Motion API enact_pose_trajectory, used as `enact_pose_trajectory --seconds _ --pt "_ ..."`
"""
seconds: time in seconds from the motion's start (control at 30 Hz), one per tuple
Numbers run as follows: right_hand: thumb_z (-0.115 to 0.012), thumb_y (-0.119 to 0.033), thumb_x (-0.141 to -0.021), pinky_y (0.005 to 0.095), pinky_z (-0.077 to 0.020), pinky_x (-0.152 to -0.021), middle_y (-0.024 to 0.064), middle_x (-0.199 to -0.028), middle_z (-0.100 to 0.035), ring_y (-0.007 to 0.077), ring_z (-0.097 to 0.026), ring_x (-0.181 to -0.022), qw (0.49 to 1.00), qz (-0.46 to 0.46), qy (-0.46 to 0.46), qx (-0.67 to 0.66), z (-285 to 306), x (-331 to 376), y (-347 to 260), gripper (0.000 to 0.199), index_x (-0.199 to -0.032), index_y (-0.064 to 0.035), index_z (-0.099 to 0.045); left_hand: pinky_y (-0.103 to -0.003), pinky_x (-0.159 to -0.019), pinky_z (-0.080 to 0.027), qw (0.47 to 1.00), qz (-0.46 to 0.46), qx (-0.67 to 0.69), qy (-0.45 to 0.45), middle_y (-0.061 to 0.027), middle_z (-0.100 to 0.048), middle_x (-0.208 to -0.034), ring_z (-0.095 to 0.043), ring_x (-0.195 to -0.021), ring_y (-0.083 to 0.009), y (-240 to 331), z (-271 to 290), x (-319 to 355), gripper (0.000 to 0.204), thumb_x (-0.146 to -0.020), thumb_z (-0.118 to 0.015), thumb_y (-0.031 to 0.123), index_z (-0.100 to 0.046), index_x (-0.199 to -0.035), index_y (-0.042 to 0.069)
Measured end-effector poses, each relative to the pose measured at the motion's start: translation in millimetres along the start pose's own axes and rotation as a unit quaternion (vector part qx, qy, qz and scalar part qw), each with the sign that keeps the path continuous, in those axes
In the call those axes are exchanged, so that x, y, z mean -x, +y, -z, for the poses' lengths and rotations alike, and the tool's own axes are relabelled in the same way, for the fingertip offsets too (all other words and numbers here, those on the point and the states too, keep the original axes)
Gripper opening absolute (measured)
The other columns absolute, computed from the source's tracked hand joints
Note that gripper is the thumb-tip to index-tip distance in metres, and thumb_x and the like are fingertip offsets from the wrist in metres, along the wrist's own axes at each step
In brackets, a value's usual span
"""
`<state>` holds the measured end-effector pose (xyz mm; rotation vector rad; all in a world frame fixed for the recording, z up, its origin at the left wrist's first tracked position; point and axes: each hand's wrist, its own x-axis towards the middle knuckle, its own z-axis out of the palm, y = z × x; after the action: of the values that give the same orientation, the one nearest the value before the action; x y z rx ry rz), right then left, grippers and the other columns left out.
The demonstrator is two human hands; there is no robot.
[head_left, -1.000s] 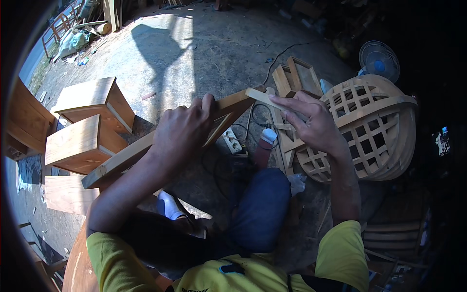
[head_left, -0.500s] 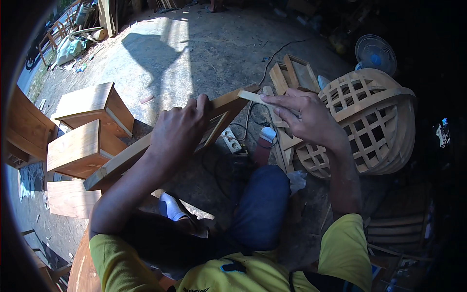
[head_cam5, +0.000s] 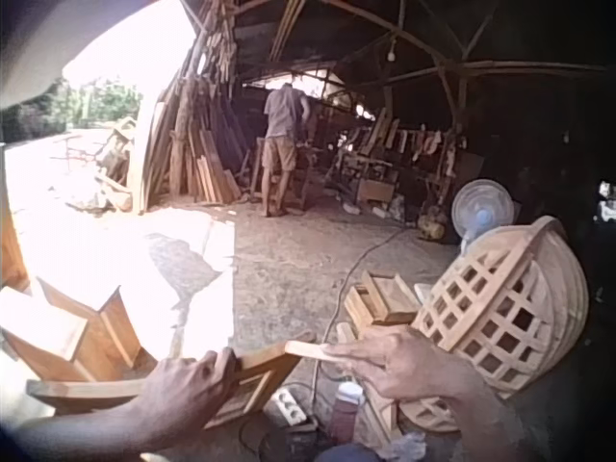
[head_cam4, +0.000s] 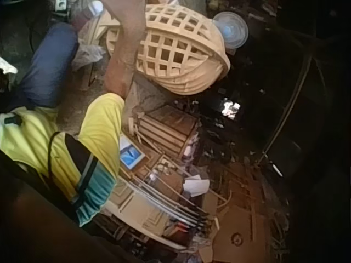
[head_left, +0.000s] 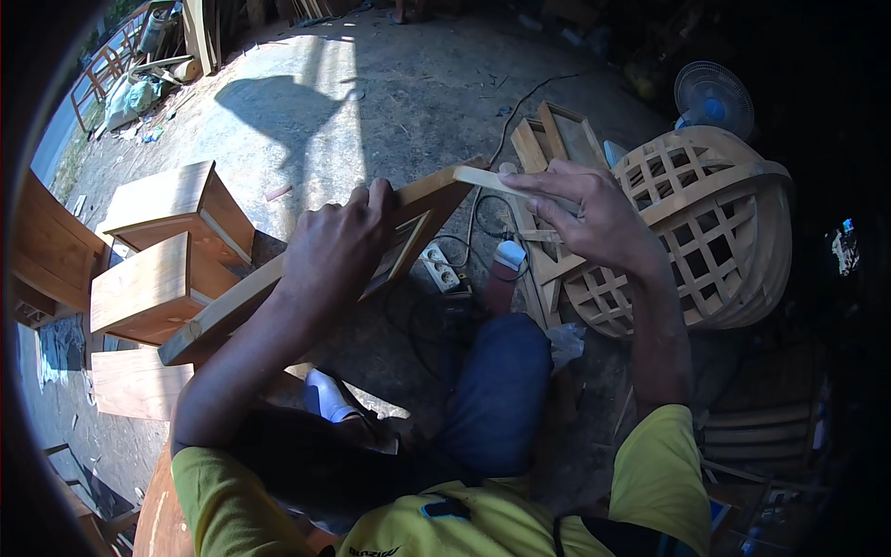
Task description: The person applies adhesive to the edges of a wooden frame using a small wooden stick and then smooths the adhesive along the inner and outer edges of the frame by hand.
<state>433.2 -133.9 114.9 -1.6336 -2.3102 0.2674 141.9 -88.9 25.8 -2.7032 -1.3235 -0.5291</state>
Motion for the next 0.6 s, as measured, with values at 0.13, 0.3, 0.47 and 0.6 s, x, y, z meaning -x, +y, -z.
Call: enact_pose_trajectory --seconds 0.13,0.3,0.47,0.6 --pt "-0.068 -0.015 -0.096 0.0418 -0.0463 -0.071 0.0097 -0.077 -0.059 0.0231 -0.058 -0.071 0.998 0.049 0.004 0.033 -2 -13 13 0.031 -0.126 -0.0202 -0.075 -0.047 -0.057 -0.058 1.0 -0.004 0.004 0.007 -0.0146 -0.068 -0.088 -0.072 -0.069 -0.0356 2 0 -1 0.027 -0.099 -0.063 0.027 -0.05 -0.108 0.005" --pt "-0.065 -0.009 -0.096 0.0364 -0.0509 -0.08 0.0074 -0.092 -0.071 0.0203 -0.063 -0.084 0.999 0.019 -0.029 0.021 18 10 27 0.036 -0.131 -0.0158 -0.072 -0.049 -0.06 -0.057 1.0 0.013 -0.01 0.007 -0.0141 -0.069 -0.09 -0.072 -0.07 -0.0372 -5 -5 -4 0.028 -0.097 -0.066 0.029 -0.052 -0.108 0.008" --pt "-0.057 -0.01 -0.102 0.0291 -0.0542 -0.063 0.0067 -0.082 -0.071 0.0125 -0.064 -0.063 0.93 -0.311 -0.003 -0.194 -27 119 79 0.028 -0.126 -0.0012 -0.069 -0.051 -0.065 -0.056 1.0 0.02 -0.005 -0.003 -0.0159 -0.071 -0.095 -0.072 -0.074 -0.0398 -17 0 -6 0.033 -0.094 -0.069 0.031 -0.052 -0.113 0.011" --pt "-0.06 -0.008 -0.098 0.0366 -0.0559 -0.063 0.0126 -0.081 -0.072 0.0206 -0.069 -0.061 0.881 -0.43 -0.054 -0.192 -123 255 111 0.023 -0.115 0.0021 -0.07 -0.051 -0.063 -0.056 1.0 0.008 -0.006 -0.006 -0.0177 -0.072 -0.089 -0.072 -0.076 -0.0404 -14 9 -11 0.031 -0.095 -0.069 0.029 -0.051 -0.112 0.011"
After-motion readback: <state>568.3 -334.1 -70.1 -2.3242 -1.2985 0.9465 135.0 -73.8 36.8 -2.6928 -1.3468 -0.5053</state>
